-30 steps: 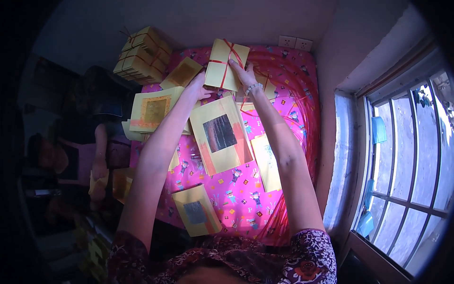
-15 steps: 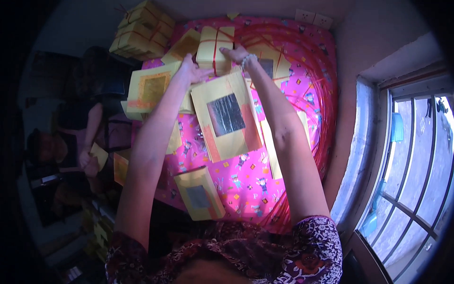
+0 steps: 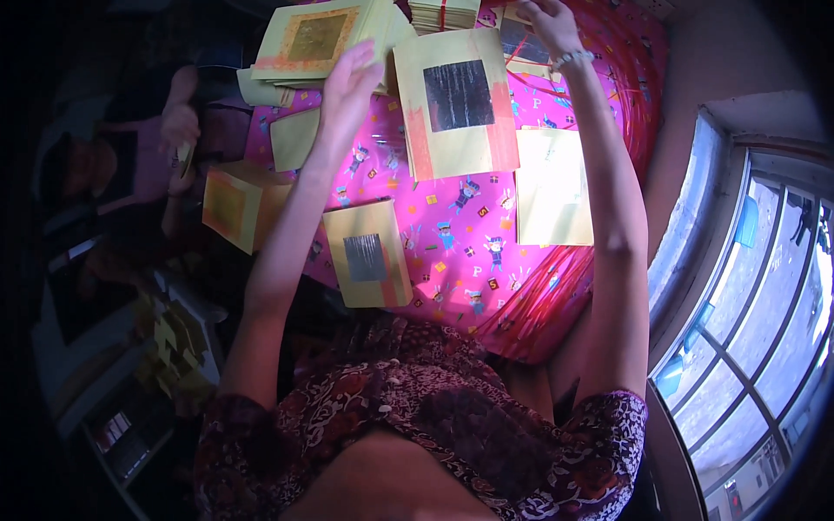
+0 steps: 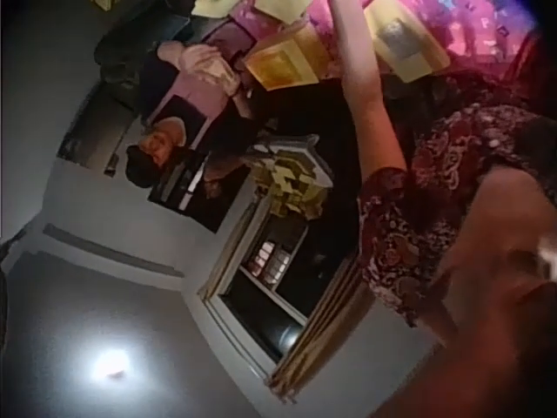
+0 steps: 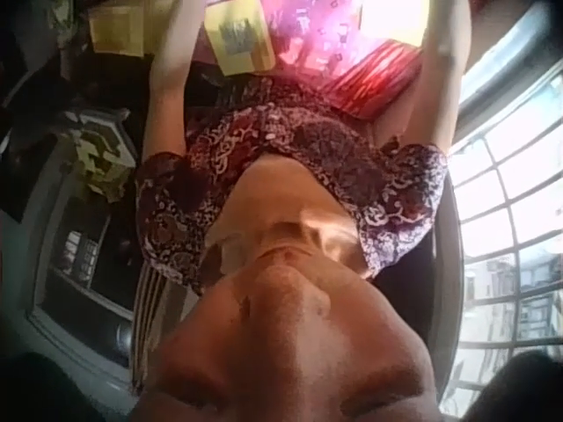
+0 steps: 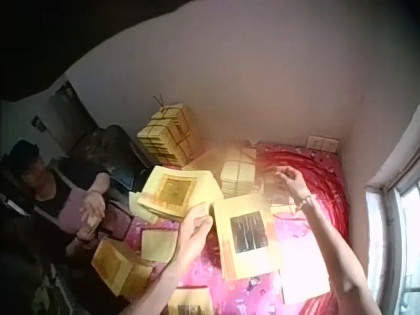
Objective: The person is counting, stacking, and tying bundles of joss paper with red string.
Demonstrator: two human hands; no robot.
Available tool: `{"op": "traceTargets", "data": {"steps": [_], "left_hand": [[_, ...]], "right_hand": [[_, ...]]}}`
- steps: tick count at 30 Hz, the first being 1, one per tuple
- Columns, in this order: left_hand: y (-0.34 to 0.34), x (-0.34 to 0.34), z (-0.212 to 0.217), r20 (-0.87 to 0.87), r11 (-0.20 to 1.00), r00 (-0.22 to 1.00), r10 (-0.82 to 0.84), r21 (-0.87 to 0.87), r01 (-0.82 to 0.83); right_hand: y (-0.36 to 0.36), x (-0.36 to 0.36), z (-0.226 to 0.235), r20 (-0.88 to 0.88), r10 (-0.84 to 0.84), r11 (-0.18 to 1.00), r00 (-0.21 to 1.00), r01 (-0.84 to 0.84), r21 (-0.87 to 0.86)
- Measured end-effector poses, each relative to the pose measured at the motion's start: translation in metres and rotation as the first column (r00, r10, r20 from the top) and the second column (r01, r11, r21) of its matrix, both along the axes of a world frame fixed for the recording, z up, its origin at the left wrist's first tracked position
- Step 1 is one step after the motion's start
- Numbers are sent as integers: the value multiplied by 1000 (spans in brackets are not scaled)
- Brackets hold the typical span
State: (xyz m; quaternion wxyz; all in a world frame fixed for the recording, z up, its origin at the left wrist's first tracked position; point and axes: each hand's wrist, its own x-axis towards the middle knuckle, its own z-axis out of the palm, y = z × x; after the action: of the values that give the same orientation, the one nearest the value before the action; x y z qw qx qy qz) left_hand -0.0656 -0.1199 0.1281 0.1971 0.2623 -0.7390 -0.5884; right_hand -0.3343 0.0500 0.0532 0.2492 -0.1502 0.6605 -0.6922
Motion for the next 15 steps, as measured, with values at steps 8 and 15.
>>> {"op": "traceTargets", "data": {"steps": [8,15], "left_hand": [[65,265,-68,307,953,951,-33,-276,122],[91,365,-99,396,930,913,96,-362,59]], "right_hand": [[111,215,35,15,-39,999,999,39,-1],[138,450,-44,50,212,878,976,-212,429]]}}
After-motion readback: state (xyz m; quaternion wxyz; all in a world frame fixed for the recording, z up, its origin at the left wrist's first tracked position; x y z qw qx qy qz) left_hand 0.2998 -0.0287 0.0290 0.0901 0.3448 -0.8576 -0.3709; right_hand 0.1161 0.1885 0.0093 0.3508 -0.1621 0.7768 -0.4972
